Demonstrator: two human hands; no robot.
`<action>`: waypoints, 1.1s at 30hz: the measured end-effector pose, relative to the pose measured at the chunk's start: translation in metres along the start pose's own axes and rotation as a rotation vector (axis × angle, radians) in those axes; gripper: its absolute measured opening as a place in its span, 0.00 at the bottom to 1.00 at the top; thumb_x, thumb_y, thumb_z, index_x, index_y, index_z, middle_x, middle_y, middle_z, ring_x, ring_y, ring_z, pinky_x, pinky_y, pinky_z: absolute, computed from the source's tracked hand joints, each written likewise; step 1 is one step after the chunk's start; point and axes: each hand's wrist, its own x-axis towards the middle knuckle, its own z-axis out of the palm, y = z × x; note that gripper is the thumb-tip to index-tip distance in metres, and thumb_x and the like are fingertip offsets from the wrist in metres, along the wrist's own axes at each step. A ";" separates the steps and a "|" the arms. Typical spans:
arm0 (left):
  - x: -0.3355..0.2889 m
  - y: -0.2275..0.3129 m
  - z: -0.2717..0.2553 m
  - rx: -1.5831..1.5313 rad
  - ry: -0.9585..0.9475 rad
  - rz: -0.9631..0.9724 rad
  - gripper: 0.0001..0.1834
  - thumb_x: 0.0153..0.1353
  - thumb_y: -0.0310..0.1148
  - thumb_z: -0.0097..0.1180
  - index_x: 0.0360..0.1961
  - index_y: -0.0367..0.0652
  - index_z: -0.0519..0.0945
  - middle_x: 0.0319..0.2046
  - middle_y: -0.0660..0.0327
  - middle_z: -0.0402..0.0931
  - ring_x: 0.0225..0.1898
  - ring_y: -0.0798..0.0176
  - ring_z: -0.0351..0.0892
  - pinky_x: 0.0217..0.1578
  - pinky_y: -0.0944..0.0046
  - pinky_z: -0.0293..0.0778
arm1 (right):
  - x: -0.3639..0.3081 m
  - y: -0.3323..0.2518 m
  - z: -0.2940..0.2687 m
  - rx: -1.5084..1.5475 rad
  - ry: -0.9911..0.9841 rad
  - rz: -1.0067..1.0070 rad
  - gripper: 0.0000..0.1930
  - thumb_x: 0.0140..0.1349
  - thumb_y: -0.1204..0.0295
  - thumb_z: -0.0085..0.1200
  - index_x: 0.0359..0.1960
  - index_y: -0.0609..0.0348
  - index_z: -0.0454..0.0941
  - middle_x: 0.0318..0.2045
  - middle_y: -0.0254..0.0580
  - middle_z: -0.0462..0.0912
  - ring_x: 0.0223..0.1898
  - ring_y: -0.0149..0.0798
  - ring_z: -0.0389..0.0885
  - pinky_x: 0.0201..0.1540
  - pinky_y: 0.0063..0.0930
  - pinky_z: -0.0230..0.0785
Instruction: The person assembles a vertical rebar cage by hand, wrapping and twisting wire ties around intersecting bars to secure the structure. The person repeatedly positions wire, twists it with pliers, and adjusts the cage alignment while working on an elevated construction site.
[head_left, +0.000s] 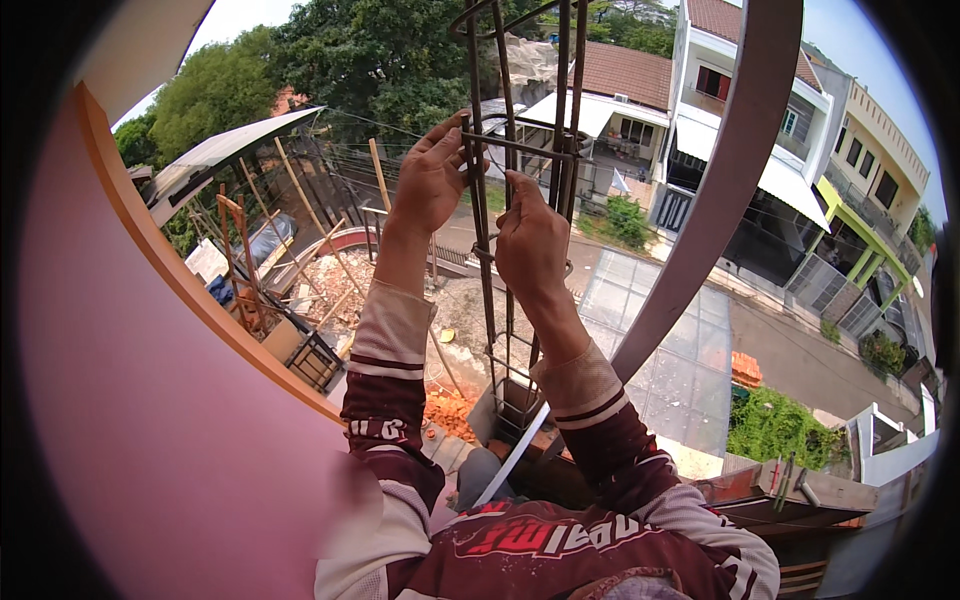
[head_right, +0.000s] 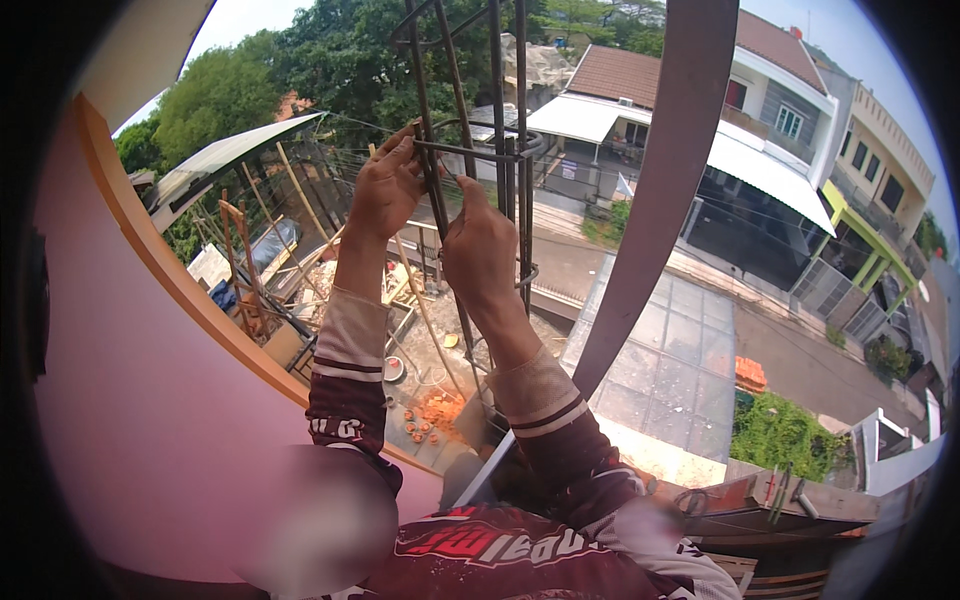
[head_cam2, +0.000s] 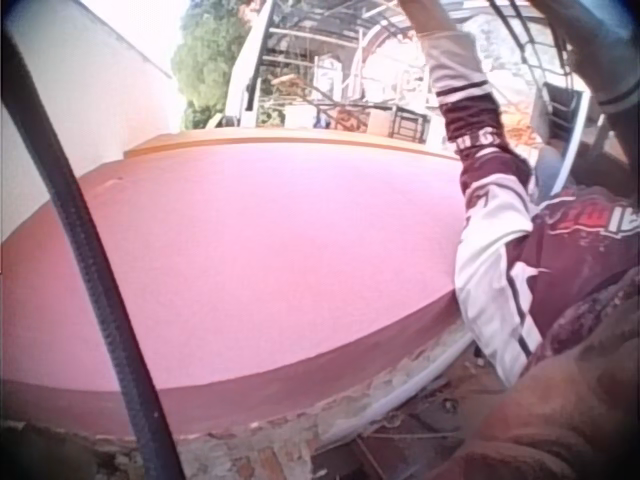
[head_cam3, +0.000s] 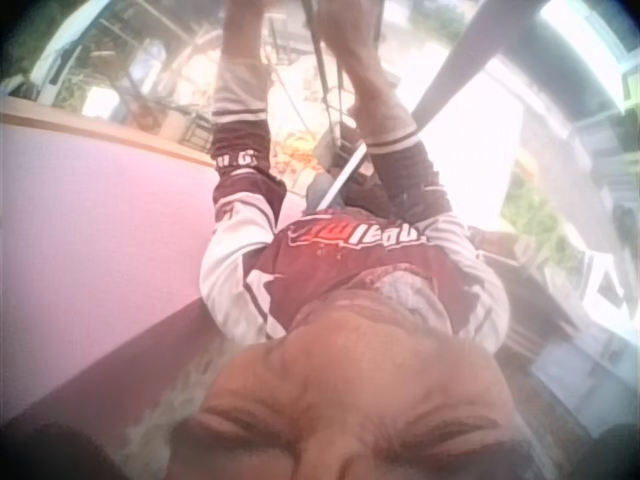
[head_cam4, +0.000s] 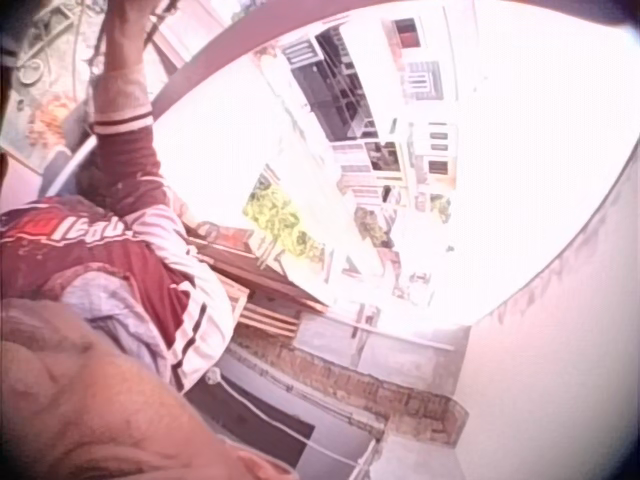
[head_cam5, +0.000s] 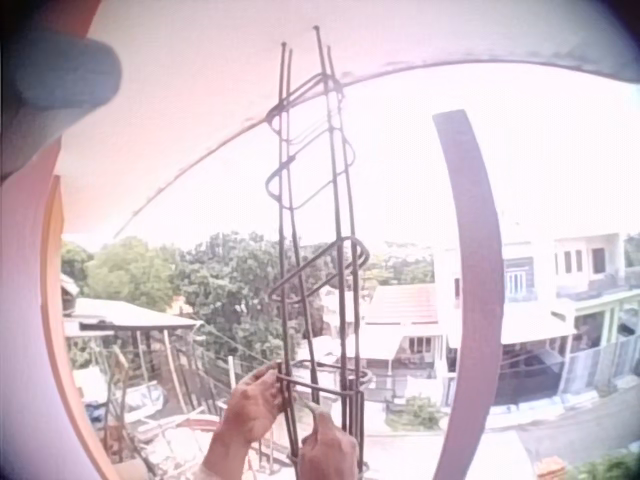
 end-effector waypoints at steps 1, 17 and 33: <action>0.002 0.002 -0.001 0.003 -0.036 -0.014 0.16 0.69 0.31 0.50 0.56 0.40 0.75 0.42 0.61 0.80 0.45 0.64 0.78 0.43 0.57 0.78 | 0.000 0.001 0.001 0.003 0.004 -0.004 0.16 0.66 0.78 0.45 0.54 0.60 0.76 0.17 0.47 0.77 0.19 0.41 0.80 0.24 0.36 0.69; 0.011 -0.002 -0.013 -0.085 -0.169 0.016 0.13 0.68 0.28 0.53 0.53 0.44 0.76 0.45 0.61 0.79 0.47 0.63 0.78 0.44 0.54 0.78 | 0.009 -0.009 -0.003 0.010 -0.091 0.099 0.16 0.67 0.76 0.45 0.54 0.64 0.76 0.20 0.52 0.81 0.22 0.46 0.82 0.28 0.39 0.72; -0.011 -0.008 -0.006 0.972 0.202 0.628 0.13 0.65 0.27 0.58 0.50 0.40 0.83 0.38 0.63 0.80 0.38 0.74 0.77 0.39 0.73 0.76 | 0.008 -0.029 0.008 0.628 -0.464 0.303 0.21 0.73 0.72 0.43 0.66 0.62 0.65 0.27 0.33 0.76 0.21 0.22 0.71 0.22 0.18 0.66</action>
